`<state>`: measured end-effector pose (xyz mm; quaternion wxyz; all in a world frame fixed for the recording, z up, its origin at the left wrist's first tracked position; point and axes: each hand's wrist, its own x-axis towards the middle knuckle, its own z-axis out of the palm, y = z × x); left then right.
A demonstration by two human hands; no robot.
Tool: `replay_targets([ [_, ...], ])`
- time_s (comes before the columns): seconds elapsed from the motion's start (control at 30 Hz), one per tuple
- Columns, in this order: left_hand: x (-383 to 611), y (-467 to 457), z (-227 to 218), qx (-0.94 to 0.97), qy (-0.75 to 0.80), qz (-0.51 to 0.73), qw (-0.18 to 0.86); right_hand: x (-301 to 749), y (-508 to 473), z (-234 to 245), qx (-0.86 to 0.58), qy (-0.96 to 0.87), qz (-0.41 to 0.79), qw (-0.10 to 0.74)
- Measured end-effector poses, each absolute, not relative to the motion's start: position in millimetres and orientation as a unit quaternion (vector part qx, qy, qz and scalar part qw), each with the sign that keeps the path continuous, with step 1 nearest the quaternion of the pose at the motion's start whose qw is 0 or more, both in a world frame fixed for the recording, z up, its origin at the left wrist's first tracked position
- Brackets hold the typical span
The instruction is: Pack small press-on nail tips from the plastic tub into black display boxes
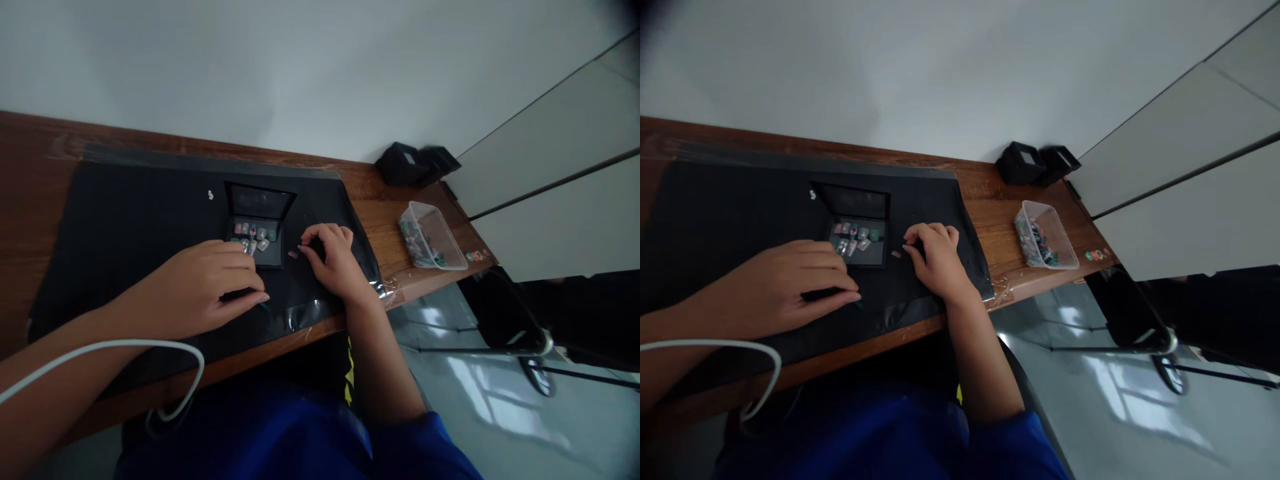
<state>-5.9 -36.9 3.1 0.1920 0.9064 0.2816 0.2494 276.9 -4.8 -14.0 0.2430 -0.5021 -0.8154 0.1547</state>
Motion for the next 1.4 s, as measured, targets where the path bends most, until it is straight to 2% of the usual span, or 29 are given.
replay_targets([
  [0.37, -8.5, -37.9, 1.1, 0.906, 0.281, 0.256, 0.187, 272.7, -5.0, -15.3, -0.493, -0.811, 0.138, 0.282],
  [0.77, -8.8, -37.9, 5.1, 0.909, 0.278, 0.265, 0.16, 273.9, -6.1, -14.8, -0.479, -0.818, 0.14, 0.285],
  [1.03, -7.7, -36.7, 0.0, 0.905, 0.272, 0.292, 0.145, 280.2, -8.6, -20.5, -0.531, -0.802, 0.048, 0.269],
  [1.4, -8.4, -37.2, 4.5, 0.912, 0.27, 0.275, 0.142, 276.8, -13.5, -17.4, -0.51, -0.824, 0.056, 0.241],
])
